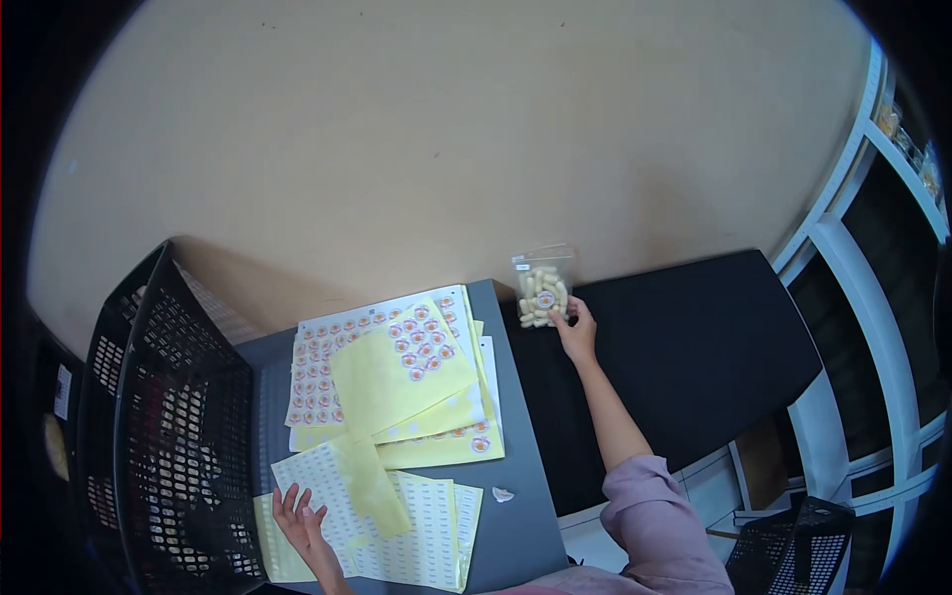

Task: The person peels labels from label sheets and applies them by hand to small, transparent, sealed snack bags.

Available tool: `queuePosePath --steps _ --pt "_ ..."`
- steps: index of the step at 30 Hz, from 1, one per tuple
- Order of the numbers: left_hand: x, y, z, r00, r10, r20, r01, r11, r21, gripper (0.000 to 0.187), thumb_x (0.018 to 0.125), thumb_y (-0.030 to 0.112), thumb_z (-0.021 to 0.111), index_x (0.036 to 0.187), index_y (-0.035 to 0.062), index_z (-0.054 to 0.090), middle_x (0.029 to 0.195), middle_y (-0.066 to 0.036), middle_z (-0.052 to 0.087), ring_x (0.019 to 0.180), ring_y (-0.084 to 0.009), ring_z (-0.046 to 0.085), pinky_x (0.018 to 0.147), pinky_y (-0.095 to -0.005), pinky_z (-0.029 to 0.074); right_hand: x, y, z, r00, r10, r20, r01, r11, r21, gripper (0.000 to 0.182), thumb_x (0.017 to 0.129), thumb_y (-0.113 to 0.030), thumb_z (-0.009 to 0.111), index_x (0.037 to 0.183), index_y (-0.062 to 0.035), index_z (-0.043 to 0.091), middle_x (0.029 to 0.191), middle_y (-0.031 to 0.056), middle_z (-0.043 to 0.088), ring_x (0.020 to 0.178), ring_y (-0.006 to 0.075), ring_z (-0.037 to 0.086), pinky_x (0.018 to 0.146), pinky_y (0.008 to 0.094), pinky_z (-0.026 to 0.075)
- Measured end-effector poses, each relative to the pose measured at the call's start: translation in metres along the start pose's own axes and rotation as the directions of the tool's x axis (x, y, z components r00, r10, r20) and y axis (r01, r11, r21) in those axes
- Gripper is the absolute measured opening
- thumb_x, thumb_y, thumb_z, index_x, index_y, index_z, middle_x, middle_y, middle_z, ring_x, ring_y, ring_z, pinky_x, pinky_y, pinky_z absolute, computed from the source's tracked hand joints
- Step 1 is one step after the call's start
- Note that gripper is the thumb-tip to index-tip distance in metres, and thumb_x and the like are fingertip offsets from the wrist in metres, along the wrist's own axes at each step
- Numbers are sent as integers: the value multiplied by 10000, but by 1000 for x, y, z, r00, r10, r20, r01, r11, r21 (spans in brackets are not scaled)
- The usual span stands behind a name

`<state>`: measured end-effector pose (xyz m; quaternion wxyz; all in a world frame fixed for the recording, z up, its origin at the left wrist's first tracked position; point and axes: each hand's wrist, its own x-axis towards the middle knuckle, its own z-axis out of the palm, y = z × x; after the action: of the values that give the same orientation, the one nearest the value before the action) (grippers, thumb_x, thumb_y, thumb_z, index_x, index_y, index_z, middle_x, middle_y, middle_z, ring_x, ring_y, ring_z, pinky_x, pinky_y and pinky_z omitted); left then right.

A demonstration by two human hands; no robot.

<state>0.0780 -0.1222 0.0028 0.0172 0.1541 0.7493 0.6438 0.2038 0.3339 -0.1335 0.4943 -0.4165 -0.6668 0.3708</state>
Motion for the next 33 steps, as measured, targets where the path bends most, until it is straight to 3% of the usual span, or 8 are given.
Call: queuePosePath --steps 13,17,22,24,29,31,32,33 --pt "4 -11 -16 998 40 41 -37 996 -75 490 818 122 450 1256 51 242 1143 -117 404 1004 -197 434 761 -286 405 -5 -9 -18 985 -108 -136 83 981 -176 433 724 -175 631 1073 16 459 967 142 516 878 229 510 796 332 403" --pt "1 -2 -38 990 107 92 -89 979 -183 422 827 132 459 1190 2 291 956 -114 500 898 -176 493 732 -276 408 9 -83 -29 912 -281 -298 238 956 -173 288 796 -132 551 1029 27 493 817 76 558 710 140 507 675 260 422" --pt "-11 3 -97 951 173 257 -138 980 -146 337 839 123 456 1110 -45 346 590 -77 540 629 -145 543 632 -258 423 10 -263 13 836 -471 -281 529 829 184 228 849 -115 470 1023 28 502 946 74 540 840 117 512 746 234 418" --pt "-16 19 -126 937 -36 346 46 999 -20 265 801 48 494 1047 -33 438 628 -87 584 527 -119 548 538 -231 432 -15 -362 44 766 -583 -269 643 693 326 218 853 -94 449 1029 21 506 959 69 535 852 111 505 760 238 421" --pt "-31 7 -199 934 -37 354 9 997 82 235 775 33 531 1005 -4 499 641 -62 607 517 -84 556 502 -204 411 -100 -565 138 460 -881 -107 765 332 551 212 836 -87 428 987 5 545 786 61 578 714 130 529 638 259 438" --pt "-40 2 -223 945 -81 318 46 992 115 230 775 19 518 1003 -3 500 614 -59 591 483 -81 519 479 -208 396 -162 -639 164 279 -959 51 892 278 357 176 846 -109 445 887 11 566 630 73 569 450 111 453 399 236 379" --pt "-45 0 -233 950 -120 287 82 987 140 227 774 5 505 1001 -2 501 587 -55 574 449 -77 483 457 -212 382 -183 -661 187 114 -984 137 833 170 527 178 859 -93 421 892 -6 573 573 53 549 370 88 370 326 219 303" --pt "-51 -1 -242 950 -201 238 170 975 145 230 781 46 512 1010 28 512 588 -31 550 505 -69 486 461 -207 370 -198 -697 189 -145 -799 584 863 186 469 158 844 -139 476 921 -51 583 620 69 570 394 104 408 349 220 338"
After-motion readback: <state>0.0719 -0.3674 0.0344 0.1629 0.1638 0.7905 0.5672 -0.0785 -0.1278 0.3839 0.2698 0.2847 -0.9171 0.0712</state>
